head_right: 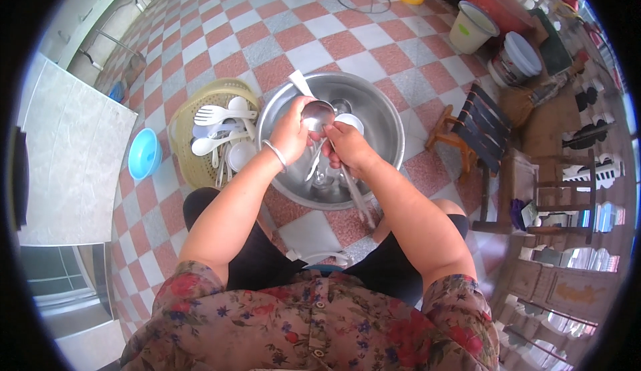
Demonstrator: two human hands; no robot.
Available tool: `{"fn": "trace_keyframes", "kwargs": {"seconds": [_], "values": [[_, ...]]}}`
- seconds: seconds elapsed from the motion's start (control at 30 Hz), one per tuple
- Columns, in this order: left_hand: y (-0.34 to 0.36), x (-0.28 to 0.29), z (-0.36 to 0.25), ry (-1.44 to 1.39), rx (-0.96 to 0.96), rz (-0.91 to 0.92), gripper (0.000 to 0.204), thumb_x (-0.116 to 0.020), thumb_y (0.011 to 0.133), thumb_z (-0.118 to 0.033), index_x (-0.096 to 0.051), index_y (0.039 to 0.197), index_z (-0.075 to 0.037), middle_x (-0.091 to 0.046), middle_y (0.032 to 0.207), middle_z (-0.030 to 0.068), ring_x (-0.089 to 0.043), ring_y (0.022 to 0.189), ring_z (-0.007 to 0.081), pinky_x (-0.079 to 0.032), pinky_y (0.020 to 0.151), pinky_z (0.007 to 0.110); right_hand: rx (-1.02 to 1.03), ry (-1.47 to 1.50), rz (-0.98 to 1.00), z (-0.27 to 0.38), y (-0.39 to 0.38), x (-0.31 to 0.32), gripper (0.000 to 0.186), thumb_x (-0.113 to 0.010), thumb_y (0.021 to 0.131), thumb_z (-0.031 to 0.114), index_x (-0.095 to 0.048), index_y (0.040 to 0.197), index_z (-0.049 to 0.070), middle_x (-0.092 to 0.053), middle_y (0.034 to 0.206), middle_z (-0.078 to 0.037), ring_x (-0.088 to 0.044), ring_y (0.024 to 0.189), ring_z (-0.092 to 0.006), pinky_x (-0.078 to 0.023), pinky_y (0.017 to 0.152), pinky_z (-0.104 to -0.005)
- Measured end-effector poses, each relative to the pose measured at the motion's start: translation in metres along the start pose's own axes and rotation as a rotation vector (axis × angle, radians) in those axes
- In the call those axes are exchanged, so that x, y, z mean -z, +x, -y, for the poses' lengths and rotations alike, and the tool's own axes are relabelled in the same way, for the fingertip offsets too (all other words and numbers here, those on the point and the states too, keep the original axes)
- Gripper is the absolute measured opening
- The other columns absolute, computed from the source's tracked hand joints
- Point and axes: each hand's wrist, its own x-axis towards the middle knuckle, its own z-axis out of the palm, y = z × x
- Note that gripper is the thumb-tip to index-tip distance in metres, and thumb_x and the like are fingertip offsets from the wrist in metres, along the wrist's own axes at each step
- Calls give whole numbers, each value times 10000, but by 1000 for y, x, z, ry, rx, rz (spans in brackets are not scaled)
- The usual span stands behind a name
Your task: The person washes various plastic and metal utensils and small bowls by hand in a basin of water, then places them into a basket to drain.
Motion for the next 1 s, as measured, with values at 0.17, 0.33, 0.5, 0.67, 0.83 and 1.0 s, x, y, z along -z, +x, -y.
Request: {"fn": "trace_keyframes", "kwargs": {"seconds": [0.17, 0.33, 0.5, 0.67, 0.83, 1.0], "values": [[6, 5, 13, 535, -173, -198, 214, -444, 908, -263, -545, 929, -75, -601, 736, 188, -585, 676, 369, -449, 595, 440, -65, 48, 75, -9, -2, -13, 254, -409, 914, 226, -500, 947, -9, -567, 666, -100, -534, 471, -175, -444, 422, -292], [1, 9, -3, 590, -172, -99, 297, -479, 893, -332, -577, 845, -56, -599, 705, 173, -585, 641, 341, -448, 562, 410, -5, -9, -60, -4, 0, -11, 239, -470, 897, 214, -511, 967, -11, -581, 694, -85, -543, 489, -150, -457, 449, -272], [-8, -8, -8, -282, 132, -144, 340, -495, 894, -382, -555, 886, -47, -587, 665, 50, -581, 596, 165, -462, 529, 279, 401, -7, -204, 3, 11, -8, 161, -529, 867, 96, -563, 1002, 15, -569, 688, -23, -515, 530, -81, -410, 449, -217], [-50, -21, -19, -821, 426, 402, 367, -503, 898, -357, -410, 1111, -73, -514, 961, 76, -568, 719, 154, -516, 591, 286, 531, 89, -396, 21, 17, 9, 146, -526, 885, 111, -583, 1002, 45, -617, 778, -20, -565, 640, -80, -477, 570, -220], [-69, -12, -23, -827, 383, 535, 173, -402, 926, -156, -440, 1053, -44, -475, 634, 26, -473, 442, 115, -400, 403, 241, 668, -3, -480, 33, 13, 16, 131, -547, 849, 64, -583, 968, 24, -619, 788, -40, -577, 658, -92, -478, 546, -230], [-75, 8, -36, -799, 354, 512, 163, -383, 930, -167, -432, 1022, -42, -407, 566, 7, -371, 353, 82, -333, 341, 213, 556, -376, -579, 43, 1, 14, 153, -522, 862, 97, -549, 956, -21, -605, 820, -74, -574, 581, -125, -487, 481, -251]]}}
